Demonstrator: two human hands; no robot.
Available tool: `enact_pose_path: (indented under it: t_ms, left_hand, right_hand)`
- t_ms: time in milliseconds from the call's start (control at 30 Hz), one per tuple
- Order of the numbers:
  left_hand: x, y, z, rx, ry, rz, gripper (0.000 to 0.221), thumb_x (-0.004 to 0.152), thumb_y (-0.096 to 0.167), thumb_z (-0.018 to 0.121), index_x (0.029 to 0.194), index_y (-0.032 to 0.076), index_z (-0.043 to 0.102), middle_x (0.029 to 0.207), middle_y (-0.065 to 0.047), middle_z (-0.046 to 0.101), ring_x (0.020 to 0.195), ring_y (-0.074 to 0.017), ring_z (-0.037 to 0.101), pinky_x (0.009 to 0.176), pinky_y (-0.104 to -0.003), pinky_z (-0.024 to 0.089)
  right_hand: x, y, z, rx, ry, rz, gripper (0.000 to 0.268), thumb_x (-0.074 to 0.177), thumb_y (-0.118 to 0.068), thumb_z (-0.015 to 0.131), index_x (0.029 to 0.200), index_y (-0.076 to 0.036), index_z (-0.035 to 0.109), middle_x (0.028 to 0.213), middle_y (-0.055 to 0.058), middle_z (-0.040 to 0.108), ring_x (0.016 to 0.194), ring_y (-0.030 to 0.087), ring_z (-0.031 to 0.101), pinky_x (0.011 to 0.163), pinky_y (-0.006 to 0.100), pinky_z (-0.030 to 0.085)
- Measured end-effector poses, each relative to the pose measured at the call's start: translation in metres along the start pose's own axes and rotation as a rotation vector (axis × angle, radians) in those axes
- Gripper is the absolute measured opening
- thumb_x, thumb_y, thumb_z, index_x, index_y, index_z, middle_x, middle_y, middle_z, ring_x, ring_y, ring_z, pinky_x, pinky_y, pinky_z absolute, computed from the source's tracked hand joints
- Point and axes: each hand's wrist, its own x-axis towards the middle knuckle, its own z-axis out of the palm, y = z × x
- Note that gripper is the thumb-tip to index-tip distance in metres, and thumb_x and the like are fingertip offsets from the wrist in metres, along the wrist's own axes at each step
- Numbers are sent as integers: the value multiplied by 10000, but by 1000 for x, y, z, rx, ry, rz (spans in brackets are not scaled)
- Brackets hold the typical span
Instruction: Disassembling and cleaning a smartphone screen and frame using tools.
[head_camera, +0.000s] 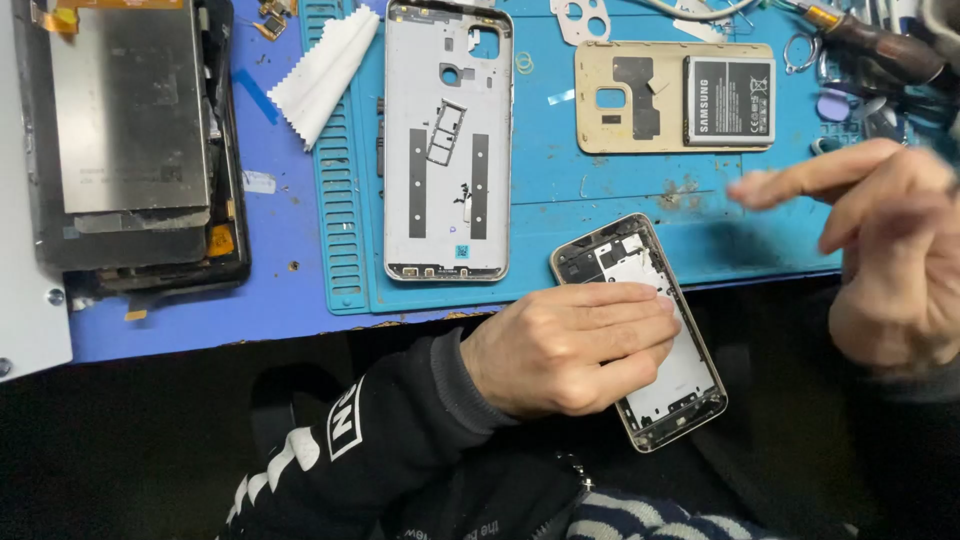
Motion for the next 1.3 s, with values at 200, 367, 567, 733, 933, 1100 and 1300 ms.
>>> enact_pose_path:
  t_ms: [200,367,567,733,933,1100,1300]
  left_hand:
    - [2,0,-5,-5,-13,21,129,912,28,699,1026,-33,697,1194,-129,700,1198,-287,701,1110,-377,560]
    - [0,0,-2,-17,1,9,110,931,19,702,1029,-31,690,1199,-123,694,1204,-281,698,1098,-361,559]
    - [1,0,-4,-2,-12,11,121,924,18,708,1033,-29,685,1207,-125,691,1208,-285,697,1075,-350,558]
    - [0,1,-4,7,-13,-13,146,908,27,709,1046,-17,691,1211,-111,692,1205,-288,696,1030,-342,569]
    - [-1,2,-1,27,10,-7,138,913,21,718,1042,-21,693,1228,-117,684,1206,-282,699,1031,-350,588]
    - [3,4,-2,33,34,-14,154,859,31,733,995,-29,695,1174,-123,685,1141,-306,707,990,-370,600]
    - [1,6,2,58,55,-31,138,868,28,742,980,-23,677,1184,-120,677,1163,-303,708,986,-364,598]
  right_hand:
    - [51,-29,17,-474,-307,131,174,866,15,719,1039,36,727,936,123,685,807,183,700,658,287,559]
    - [71,-12,19,-416,-486,102,201,785,-62,804,983,-42,778,912,45,729,767,134,726,642,258,587]
    - [79,-5,11,-623,-656,-243,269,783,-95,748,1051,-75,770,971,25,745,769,168,725,627,282,575]
    - [65,11,12,-852,-698,-542,236,885,-124,631,1092,-52,718,964,22,701,622,133,656,522,281,521]
    - [60,-3,21,-1087,-589,-650,197,891,-195,599,1036,-108,700,917,-10,657,493,102,542,480,269,472]
    - [59,-6,23,-1199,-611,-612,154,909,-249,601,992,-147,682,833,-32,594,471,104,528,464,263,456]
    - [55,-1,22,-1167,-600,-590,157,928,-231,606,1019,-120,669,817,-31,587,437,101,489,436,269,432]
